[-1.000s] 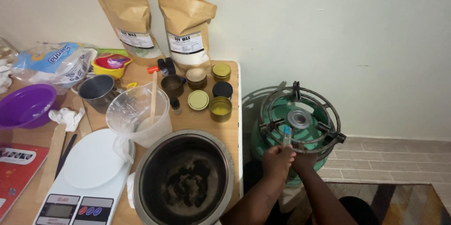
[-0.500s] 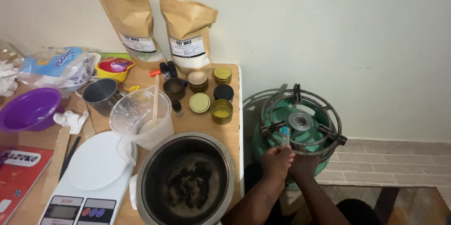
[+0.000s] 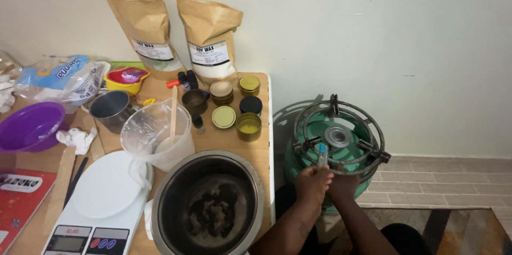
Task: Lighting a gas stove and stirring wax in a pot to melt it
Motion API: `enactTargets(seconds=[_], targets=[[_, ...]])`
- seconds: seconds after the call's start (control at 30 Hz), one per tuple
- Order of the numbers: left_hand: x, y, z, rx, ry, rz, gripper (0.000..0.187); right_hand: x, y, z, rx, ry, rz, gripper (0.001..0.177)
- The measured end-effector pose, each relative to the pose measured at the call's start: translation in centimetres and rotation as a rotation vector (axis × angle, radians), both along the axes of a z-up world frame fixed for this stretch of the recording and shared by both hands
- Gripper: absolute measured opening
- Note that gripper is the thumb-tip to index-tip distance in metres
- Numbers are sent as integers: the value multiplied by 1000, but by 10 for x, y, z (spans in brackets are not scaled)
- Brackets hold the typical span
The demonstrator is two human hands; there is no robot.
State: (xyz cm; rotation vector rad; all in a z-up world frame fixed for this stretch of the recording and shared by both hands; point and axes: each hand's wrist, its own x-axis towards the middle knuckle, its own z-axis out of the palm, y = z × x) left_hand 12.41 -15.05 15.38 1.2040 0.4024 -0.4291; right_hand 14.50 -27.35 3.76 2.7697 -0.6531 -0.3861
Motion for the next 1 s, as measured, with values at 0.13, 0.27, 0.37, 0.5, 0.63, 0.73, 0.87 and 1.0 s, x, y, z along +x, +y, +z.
enactTargets(seconds=[0.13, 0.27, 0.37, 0.5, 0.63, 0.73, 0.87, 1.0], targets=[[5, -7, -19, -145, 18, 33, 15, -16, 0, 3, 26, -502, 234, 24], [2, 3, 8, -290, 283, 31, 25, -40, -23, -26, 49, -178, 340, 62], [3, 5, 8, -456, 473, -7, 23, -57, -42, 29, 613, -273, 410, 15], [2, 10, 13, -518, 521, -223, 25, -75, 54, 249, 1157, -532, -345, 48], [-11, 18, 40, -502, 465, -552, 35, -56, 46, 231, 1697, -520, -196, 37], [-4, 4, 13, -332, 423, -454, 55, -15, 14, 205, 1832, -702, -285, 29], [-2, -3, -4, -133, 325, -450, 50, 26, -32, 209, 1348, -818, -24, 50], [-10, 4, 18, -107, 328, -419, 40, 34, -15, 253, 748, -454, -21, 74]])
